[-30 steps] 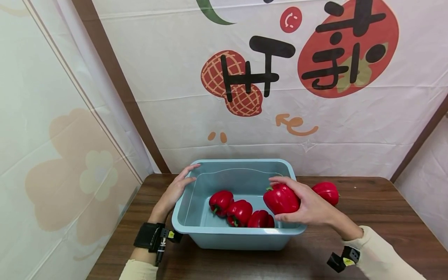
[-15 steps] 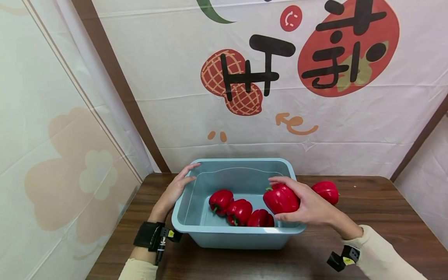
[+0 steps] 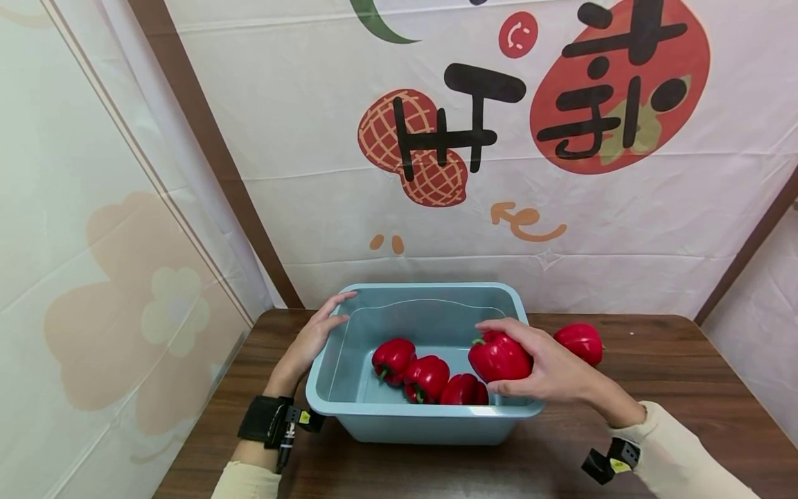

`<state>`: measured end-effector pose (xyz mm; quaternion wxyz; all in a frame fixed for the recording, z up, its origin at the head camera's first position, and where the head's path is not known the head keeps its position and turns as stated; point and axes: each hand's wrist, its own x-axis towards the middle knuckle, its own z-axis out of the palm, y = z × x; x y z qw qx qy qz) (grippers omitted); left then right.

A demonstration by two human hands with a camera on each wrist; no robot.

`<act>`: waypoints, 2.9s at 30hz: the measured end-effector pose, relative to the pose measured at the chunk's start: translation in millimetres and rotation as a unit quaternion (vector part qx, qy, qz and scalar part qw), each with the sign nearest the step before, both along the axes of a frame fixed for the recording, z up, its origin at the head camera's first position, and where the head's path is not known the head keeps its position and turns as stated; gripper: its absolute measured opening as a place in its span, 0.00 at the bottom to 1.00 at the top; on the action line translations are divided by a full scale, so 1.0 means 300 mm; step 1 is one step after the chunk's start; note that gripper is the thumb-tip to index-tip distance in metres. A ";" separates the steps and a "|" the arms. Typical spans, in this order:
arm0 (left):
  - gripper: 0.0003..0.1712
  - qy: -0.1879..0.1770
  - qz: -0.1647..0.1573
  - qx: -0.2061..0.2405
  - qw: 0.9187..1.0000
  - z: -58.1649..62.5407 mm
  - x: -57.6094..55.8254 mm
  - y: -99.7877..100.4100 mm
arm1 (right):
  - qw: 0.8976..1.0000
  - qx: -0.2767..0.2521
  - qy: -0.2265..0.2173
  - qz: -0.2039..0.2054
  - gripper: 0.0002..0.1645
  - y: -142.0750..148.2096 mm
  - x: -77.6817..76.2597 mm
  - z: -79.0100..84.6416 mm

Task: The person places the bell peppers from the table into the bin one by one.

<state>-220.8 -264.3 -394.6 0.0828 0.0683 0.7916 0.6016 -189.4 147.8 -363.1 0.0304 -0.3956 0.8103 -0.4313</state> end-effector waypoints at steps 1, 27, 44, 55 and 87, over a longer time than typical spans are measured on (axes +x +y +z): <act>0.26 0.000 0.001 0.000 1.000 0.000 0.000 0.000 | 1.000 0.001 -0.001 0.000 0.52 0.000 0.000 0.000; 0.26 0.007 -0.005 0.003 1.000 -0.011 -0.002 -0.004 | 1.000 0.012 0.018 0.005 0.46 0.000 -0.005 -0.006; 0.26 0.012 -0.007 0.005 1.000 -0.010 0.000 -0.003 | 0.999 0.016 0.030 0.003 0.39 0.001 -0.003 -0.001; 0.26 0.006 -0.006 0.007 1.000 -0.007 -0.001 -0.003 | 0.999 0.008 0.051 -0.013 0.35 0.029 -0.004 0.015; 0.26 0.010 -0.010 0.005 1.000 -0.010 -0.007 -0.002 | 0.991 -0.029 0.084 -0.097 0.35 0.200 0.022 0.025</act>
